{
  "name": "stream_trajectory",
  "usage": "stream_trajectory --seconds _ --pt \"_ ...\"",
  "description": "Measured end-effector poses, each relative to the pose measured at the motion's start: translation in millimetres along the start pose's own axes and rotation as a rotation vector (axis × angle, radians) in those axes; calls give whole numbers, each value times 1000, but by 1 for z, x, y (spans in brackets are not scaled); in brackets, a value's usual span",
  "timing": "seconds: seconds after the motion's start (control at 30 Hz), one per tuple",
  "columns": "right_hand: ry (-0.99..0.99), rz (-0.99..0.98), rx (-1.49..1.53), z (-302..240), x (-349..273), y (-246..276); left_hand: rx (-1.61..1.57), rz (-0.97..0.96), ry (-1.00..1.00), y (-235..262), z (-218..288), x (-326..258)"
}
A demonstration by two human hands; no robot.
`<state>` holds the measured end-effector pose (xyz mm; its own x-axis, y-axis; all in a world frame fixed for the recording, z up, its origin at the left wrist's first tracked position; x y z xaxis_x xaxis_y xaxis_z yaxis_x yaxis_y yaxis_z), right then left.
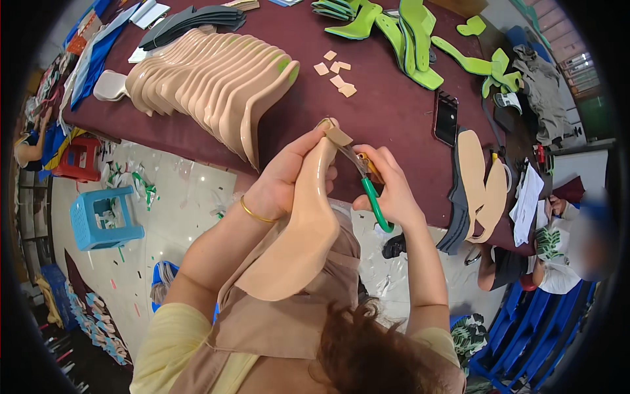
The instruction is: Trimming excess material from shoe components and fitting them onto lasts or forms.
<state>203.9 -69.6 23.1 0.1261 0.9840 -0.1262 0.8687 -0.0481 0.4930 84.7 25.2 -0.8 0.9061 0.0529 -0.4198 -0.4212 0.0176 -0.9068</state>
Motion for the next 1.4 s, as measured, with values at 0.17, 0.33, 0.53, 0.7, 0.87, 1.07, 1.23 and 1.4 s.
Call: stream_trajectory --seconds 0.17,0.33,0.53,0.7,0.87,1.07,1.23,1.4 --pt "113 186 -220 28 -5 -4 140 144 -46 -1 -5 0" --pt "-67 501 -557 19 14 35 170 103 -151 15 3 -4" --pt "-16 -91 1079 -1 31 -36 443 -5 -496 -7 11 -16" --pt "743 473 -447 -59 -5 -34 445 -35 -531 -4 16 -17" --pt "64 380 816 -36 11 -28 483 -39 -570 1 14 -17" --pt "-172 200 260 -33 20 -22 605 -94 -613 -3 7 -22" --pt "108 354 -47 -34 19 -40 704 -52 -638 1 7 -21" --pt "-3 309 358 -18 28 -50 612 -124 -489 -2 7 -22"
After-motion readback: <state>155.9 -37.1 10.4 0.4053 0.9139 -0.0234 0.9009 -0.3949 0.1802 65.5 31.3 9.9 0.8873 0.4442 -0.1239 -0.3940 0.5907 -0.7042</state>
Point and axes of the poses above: each hand's wrist, its own x-axis towards the middle knuckle, its own y-axis out of the back of the hand, z = x × y, the point moved 5 cm from there along x, towards the middle knuckle, and after that the axes turned 7 degrees about -z, right-handed, at the moved point
